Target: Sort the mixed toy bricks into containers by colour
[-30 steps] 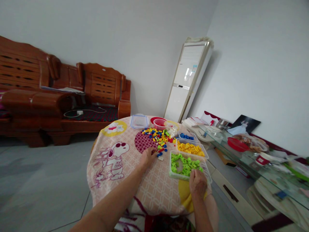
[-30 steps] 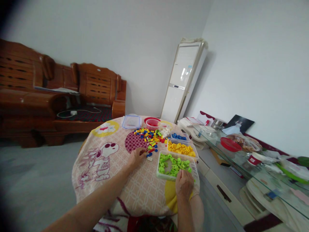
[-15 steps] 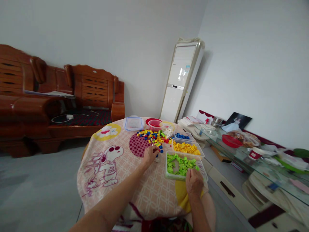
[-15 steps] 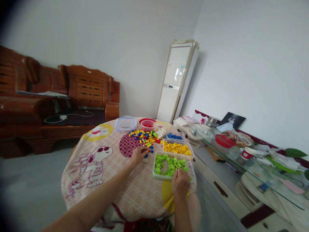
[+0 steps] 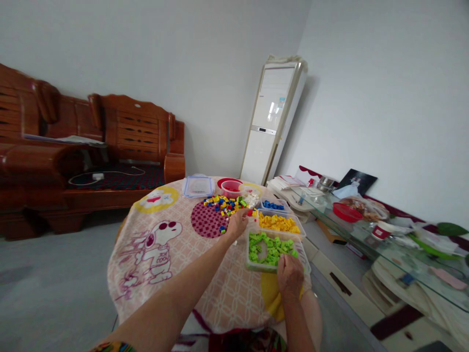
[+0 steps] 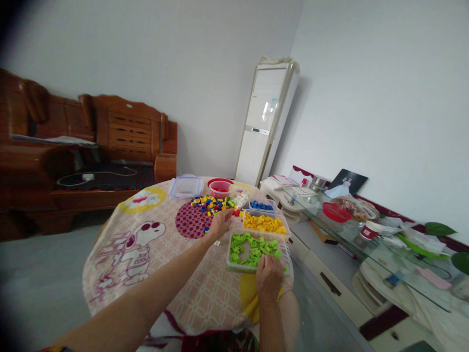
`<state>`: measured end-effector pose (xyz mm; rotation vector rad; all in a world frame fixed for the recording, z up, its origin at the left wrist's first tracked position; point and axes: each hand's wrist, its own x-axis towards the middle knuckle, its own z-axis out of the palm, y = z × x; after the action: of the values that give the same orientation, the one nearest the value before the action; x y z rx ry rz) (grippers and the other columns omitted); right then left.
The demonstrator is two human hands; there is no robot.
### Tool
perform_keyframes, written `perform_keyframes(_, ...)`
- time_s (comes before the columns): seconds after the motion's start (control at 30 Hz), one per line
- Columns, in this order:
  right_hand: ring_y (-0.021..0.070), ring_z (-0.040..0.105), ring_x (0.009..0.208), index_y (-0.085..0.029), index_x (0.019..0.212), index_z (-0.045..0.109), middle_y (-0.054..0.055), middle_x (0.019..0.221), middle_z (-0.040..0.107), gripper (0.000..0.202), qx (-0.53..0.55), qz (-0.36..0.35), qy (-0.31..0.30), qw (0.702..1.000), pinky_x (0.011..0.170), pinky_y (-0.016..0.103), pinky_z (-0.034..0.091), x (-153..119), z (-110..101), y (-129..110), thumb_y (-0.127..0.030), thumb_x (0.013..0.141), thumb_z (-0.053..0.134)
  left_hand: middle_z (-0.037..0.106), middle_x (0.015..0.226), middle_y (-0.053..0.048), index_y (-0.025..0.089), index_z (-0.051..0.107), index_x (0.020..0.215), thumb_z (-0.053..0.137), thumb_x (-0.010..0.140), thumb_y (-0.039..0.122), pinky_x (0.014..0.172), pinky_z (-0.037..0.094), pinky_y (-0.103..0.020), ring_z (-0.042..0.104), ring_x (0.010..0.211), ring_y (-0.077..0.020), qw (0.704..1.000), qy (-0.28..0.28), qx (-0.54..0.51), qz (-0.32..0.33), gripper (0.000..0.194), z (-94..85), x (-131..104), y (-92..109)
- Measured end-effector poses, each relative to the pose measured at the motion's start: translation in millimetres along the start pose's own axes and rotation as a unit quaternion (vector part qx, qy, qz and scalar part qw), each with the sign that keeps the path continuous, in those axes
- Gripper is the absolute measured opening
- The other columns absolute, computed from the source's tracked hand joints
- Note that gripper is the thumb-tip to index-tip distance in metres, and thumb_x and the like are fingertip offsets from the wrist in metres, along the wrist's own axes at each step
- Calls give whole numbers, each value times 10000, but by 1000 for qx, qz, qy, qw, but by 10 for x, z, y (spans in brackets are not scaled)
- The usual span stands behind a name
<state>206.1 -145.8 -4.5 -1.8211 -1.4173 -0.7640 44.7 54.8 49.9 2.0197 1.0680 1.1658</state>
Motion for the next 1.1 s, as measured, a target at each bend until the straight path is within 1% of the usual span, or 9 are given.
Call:
perform_keyframes(0.07,208,515,667,-219,679,497,53,665,567,345,2,2,0,1000,683,342,357,-1,12,7,-279,983,345,692,1156,-85,168,627,1229,529,781,68,904,504,-290,643,992,-175,997,32,56,-51,469,-210,-7,-205)
perform_keyframes(0.17,207,513,667,-216,683,501,57,670,573,345,-2,3,-1,1000,692,346,356,2,21,18,-286,983,347,710,1103,-105,153,659,1176,535,798,90,905,480,-288,645,1002,-204,985,37,134,-104,403,-485,-30,-435)
perform_keyframes(0.3,207,520,674,-209,688,516,61,671,583,344,-3,2,-7,1000,700,343,361,-1,8,21,-286,982,353,715,1091,-94,175,692,1107,549,784,90,877,468,-272,646,1014,-216,971,16,191,-143,363,-650,-67,-583)
perform_keyframes(0.5,217,551,693,-198,704,551,75,680,608,327,5,9,-9,1000,709,343,403,-24,-8,27,-280,975,387,724,1061,-105,178,721,1040,546,799,128,845,471,-271,655,989,-222,970,7,193,-150,302,-637,25,-633)
perform_keyframes(0.63,223,592,746,-171,798,609,112,778,666,270,13,10,18,1000,740,354,448,-12,-47,12,-276,967,427,726,1087,-120,174,703,1112,527,834,168,825,472,-270,664,995,-227,964,19,185,-192,330,-636,146,-653)
perform_keyframes(0.73,239,624,865,-156,908,631,126,897,696,163,29,-32,54,998,850,410,475,-22,-96,-87,-259,937,509,730,1092,-112,176,714,1095,552,825,194,812,472,-261,667,1006,-230,956,27,166,-240,316,-658,272,-710)
perform_keyframes(0.8,257,623,974,-163,942,630,122,975,696,117,52,-91,57,993,943,475,458,-59,-118,-209,-261,901,580,745,1033,-104,173,734,1032,563,809,195,783,474,-253,679,968,-226,951,24,158,-266,283,-672,372,-774)
perform_keyframes(0.97,273,576,1143,-180,1023,595,127,1129,667,231,116,-170,-17,978,946,460,487,-171,-106,-473,-336,860,647,753,815,-86,164,746,892,513,850,262,696,466,-236,692,801,-197,944,15,139,-299,256,-653,535,-932)
perform_keyframes(1.1,260,608,1087,-211,872,566,109,1081,686,167,121,-152,-38,980,917,438,500,-175,-112,-403,-360,864,641,756,916,-93,177,746,922,517,848,263,741,457,-248,683,877,-206,947,55,174,-265,255,-613,505,-954)
